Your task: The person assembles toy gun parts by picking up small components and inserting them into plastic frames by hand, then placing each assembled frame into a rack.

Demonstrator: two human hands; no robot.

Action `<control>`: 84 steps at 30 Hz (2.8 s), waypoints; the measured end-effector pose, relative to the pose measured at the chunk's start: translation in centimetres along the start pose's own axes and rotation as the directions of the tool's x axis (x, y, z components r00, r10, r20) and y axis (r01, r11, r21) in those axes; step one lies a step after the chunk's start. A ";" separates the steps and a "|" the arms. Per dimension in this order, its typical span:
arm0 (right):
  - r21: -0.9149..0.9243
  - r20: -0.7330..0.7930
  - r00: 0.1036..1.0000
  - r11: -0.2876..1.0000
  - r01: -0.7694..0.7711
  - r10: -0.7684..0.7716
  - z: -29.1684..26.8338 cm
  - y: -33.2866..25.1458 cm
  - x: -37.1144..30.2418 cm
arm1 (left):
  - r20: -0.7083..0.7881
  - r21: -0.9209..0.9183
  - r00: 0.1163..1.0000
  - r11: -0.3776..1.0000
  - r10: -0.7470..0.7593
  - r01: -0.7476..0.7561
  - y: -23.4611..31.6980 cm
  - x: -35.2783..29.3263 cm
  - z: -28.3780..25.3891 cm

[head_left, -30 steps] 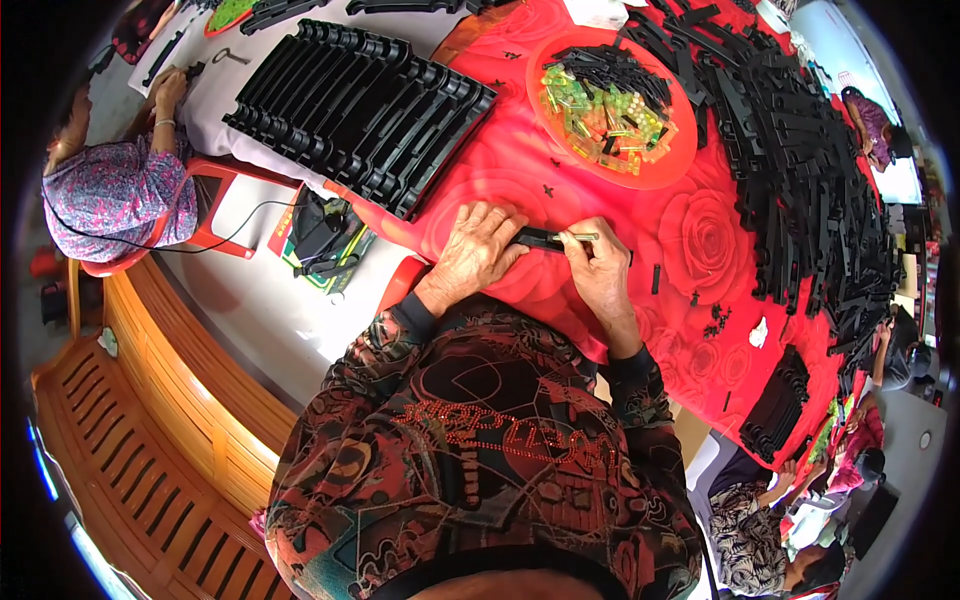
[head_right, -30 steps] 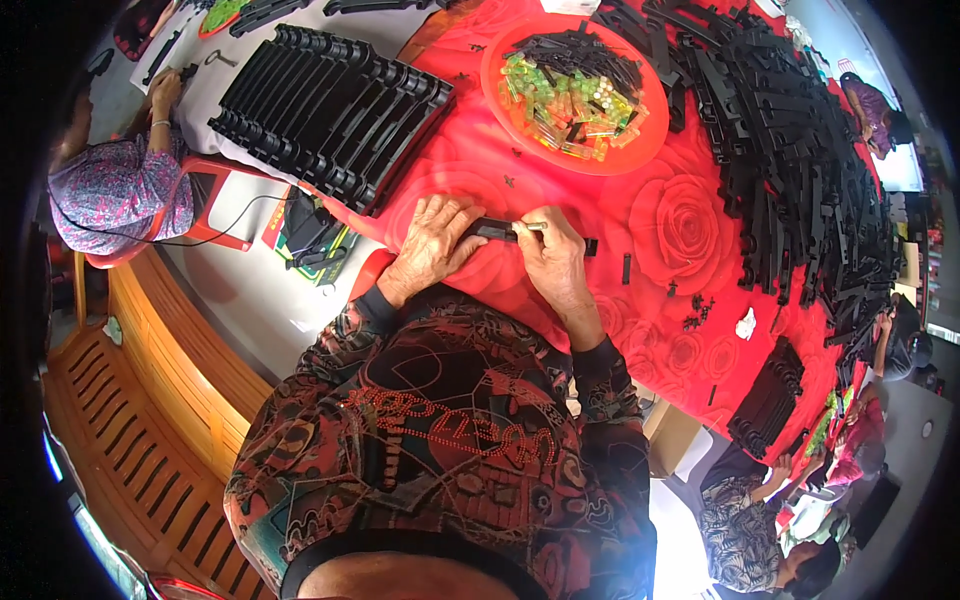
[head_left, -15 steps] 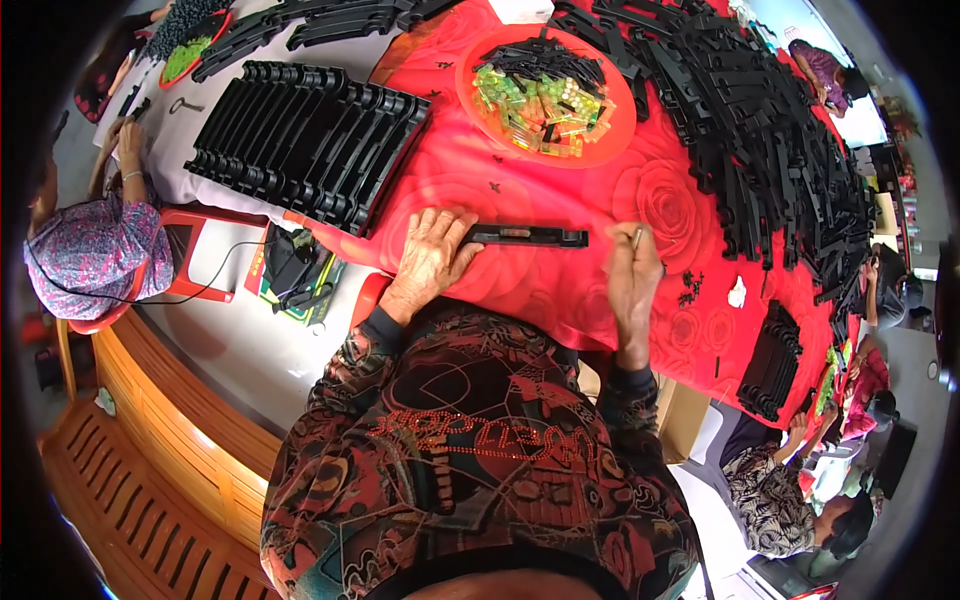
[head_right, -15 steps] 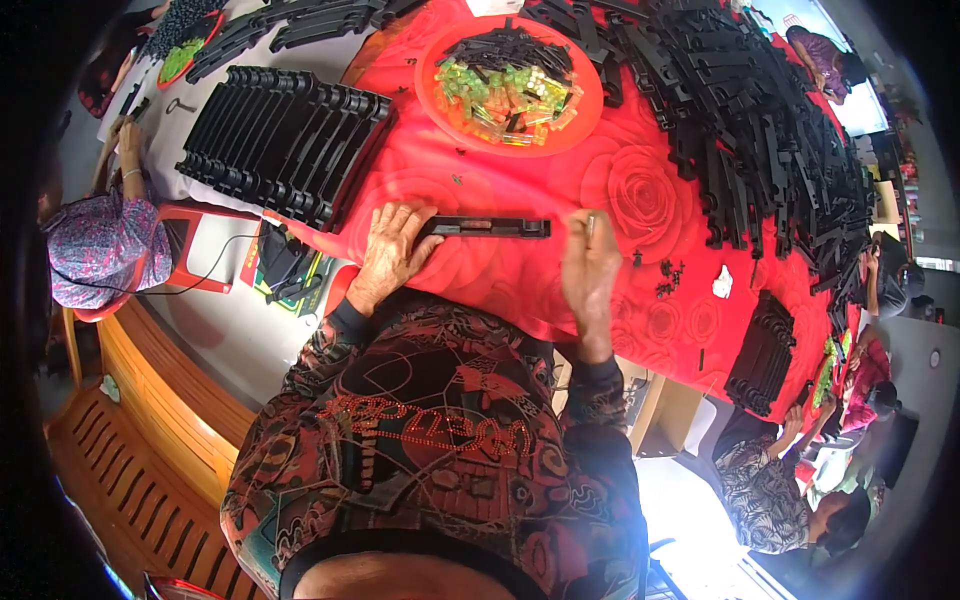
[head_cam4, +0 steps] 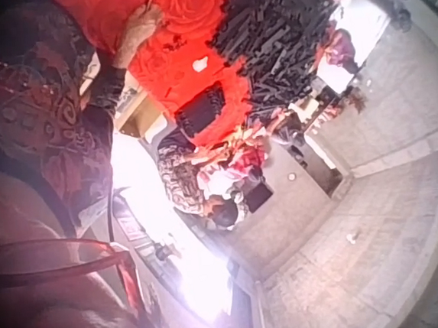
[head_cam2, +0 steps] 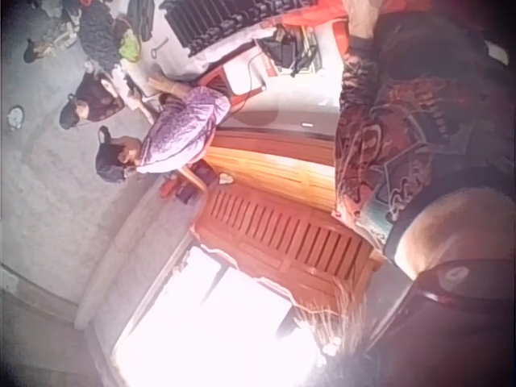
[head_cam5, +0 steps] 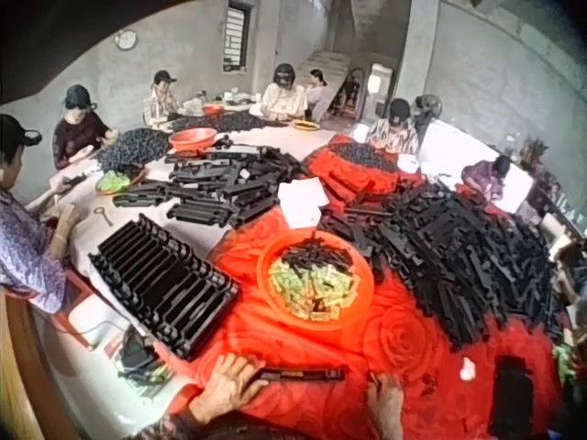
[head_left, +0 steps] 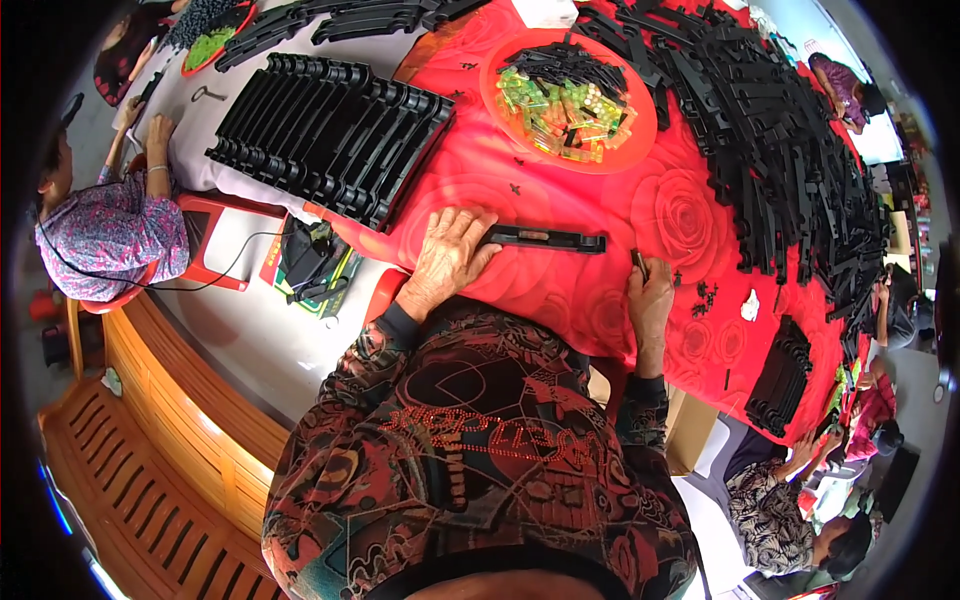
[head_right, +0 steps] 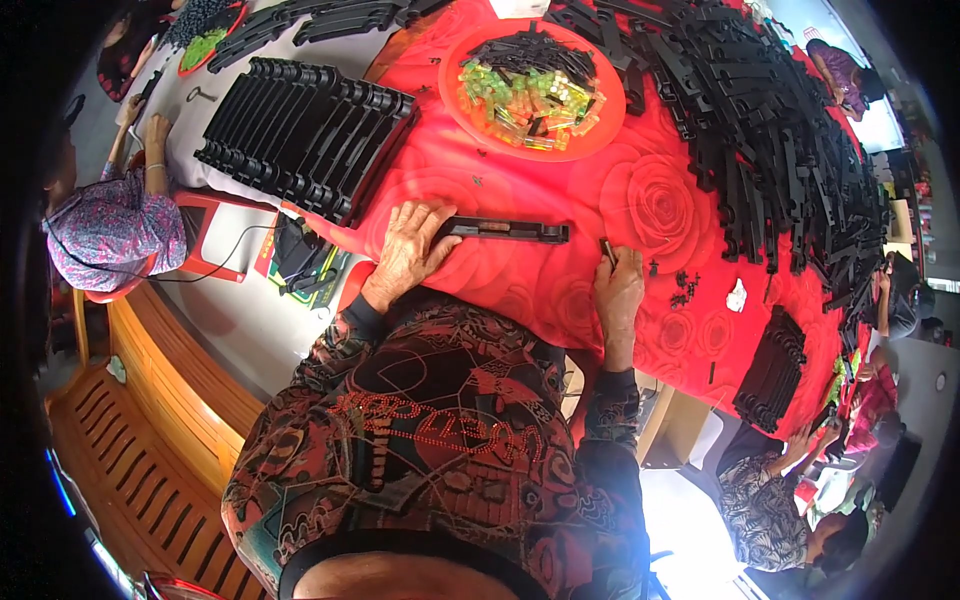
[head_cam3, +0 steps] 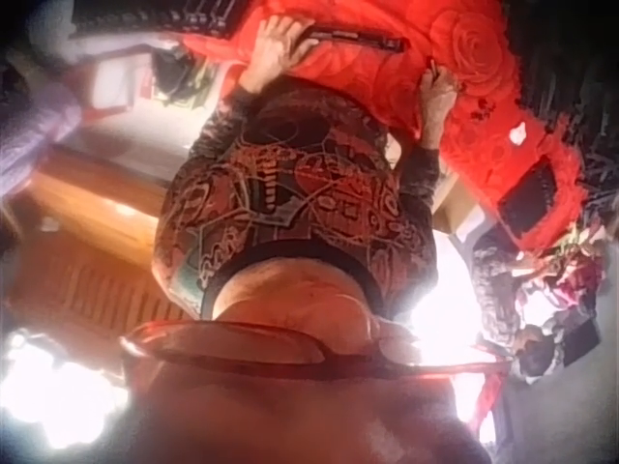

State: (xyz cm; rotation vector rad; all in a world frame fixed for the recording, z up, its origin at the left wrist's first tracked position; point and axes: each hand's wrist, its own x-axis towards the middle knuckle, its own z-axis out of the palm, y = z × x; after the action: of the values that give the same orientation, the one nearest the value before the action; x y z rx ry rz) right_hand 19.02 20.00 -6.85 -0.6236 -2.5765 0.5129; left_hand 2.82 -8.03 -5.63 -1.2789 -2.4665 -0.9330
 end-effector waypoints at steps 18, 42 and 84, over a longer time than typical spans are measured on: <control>0.691 0.402 0.902 0.699 -0.183 -0.161 -2.2 -11.9 -1.2 | 0.246 -0.751 0.968 0.622 -0.048 0.222 5.6 0.0 -1.9; 0.541 0.490 0.864 0.736 -0.406 0.116 0.9 -10.9 4.2 | -0.178 -0.218 0.981 0.975 -0.082 0.042 -1.9 0.5 -3.6; 0.025 0.334 0.926 0.980 -0.196 0.177 2.3 -13.5 3.8 | 0.386 -0.064 0.879 0.958 0.281 -0.278 -0.6 3.6 -1.1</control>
State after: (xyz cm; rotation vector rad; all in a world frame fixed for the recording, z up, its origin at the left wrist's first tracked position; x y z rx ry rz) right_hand 10.28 10.15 -1.58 -0.8302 -2.8154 0.8148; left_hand 0.03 -6.63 -3.39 -1.9261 -2.4469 -0.6623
